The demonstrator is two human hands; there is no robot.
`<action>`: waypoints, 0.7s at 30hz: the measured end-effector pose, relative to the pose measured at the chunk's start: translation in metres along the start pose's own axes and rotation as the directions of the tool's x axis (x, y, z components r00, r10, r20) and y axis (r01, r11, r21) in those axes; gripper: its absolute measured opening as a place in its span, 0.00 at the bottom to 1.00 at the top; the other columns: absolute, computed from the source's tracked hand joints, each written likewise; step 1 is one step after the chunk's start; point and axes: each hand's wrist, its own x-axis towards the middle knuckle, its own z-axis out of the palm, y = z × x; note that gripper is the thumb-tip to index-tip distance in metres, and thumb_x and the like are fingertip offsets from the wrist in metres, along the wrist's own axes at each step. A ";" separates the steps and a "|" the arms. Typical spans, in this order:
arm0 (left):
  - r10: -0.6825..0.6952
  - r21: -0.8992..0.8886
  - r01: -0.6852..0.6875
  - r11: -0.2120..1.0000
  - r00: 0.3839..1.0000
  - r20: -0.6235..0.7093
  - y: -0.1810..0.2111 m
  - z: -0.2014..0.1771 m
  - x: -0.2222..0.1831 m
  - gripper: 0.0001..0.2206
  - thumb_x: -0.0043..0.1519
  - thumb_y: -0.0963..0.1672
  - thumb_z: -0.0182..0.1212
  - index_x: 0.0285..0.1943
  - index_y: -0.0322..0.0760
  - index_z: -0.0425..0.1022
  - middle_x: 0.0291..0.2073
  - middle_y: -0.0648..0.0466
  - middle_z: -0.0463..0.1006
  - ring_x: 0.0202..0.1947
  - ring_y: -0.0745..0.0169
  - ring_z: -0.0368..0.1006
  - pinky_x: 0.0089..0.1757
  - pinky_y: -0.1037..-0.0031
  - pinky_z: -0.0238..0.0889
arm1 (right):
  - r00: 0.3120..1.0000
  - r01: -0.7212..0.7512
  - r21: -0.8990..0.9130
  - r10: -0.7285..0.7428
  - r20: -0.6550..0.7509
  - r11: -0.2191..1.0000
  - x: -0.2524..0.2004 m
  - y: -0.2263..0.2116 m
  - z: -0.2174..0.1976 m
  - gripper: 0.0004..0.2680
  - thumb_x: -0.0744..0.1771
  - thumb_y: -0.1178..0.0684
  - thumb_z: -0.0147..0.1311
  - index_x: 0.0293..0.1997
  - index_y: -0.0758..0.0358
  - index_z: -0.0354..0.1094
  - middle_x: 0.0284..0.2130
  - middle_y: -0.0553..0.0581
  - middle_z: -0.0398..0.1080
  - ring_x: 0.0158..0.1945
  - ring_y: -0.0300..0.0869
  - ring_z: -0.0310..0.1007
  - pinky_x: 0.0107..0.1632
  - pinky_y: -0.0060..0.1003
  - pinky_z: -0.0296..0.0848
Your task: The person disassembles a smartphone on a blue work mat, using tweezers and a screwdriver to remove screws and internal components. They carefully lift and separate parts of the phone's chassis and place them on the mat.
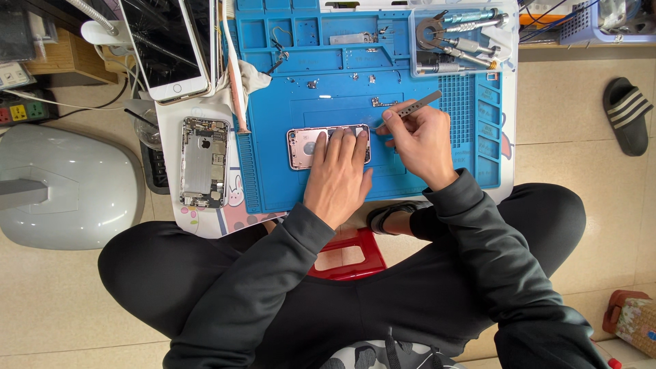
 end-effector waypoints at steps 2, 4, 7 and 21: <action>0.000 0.001 0.000 1.000 1.000 0.011 -0.001 -0.001 0.000 0.28 0.68 0.52 0.52 0.75 0.33 0.64 0.61 0.39 0.68 0.68 0.41 0.62 0.68 0.44 0.49 | 1.000 -0.004 0.006 0.004 0.003 1.000 0.000 0.001 0.000 0.05 0.72 0.62 0.53 0.43 0.71 0.76 0.26 0.66 0.78 0.28 0.46 0.81 0.32 0.37 0.79; 0.000 0.002 0.000 1.000 1.000 0.023 -0.001 -0.002 0.001 0.28 0.69 0.52 0.50 0.75 0.34 0.64 0.61 0.40 0.68 0.68 0.41 0.62 0.68 0.45 0.49 | 1.000 -0.007 0.012 0.007 0.007 1.000 0.000 0.000 -0.001 0.05 0.72 0.62 0.53 0.43 0.71 0.76 0.26 0.66 0.77 0.28 0.46 0.81 0.33 0.38 0.80; 0.001 0.002 -0.001 1.000 1.000 0.026 -0.001 -0.005 0.002 0.28 0.69 0.52 0.51 0.75 0.34 0.64 0.61 0.40 0.68 0.68 0.42 0.62 0.68 0.45 0.48 | 1.000 -0.005 0.014 0.004 0.014 1.000 0.000 0.000 -0.001 0.05 0.72 0.62 0.53 0.44 0.71 0.76 0.26 0.67 0.78 0.30 0.49 0.82 0.34 0.39 0.80; 0.018 0.016 -0.019 1.000 1.000 0.025 -0.002 -0.008 0.001 0.28 0.69 0.52 0.50 0.76 0.34 0.64 0.61 0.40 0.68 0.68 0.43 0.61 0.68 0.44 0.48 | 1.000 -0.003 0.003 0.003 0.022 1.000 0.001 -0.005 -0.001 0.04 0.72 0.63 0.54 0.44 0.73 0.76 0.27 0.68 0.78 0.31 0.50 0.82 0.35 0.39 0.81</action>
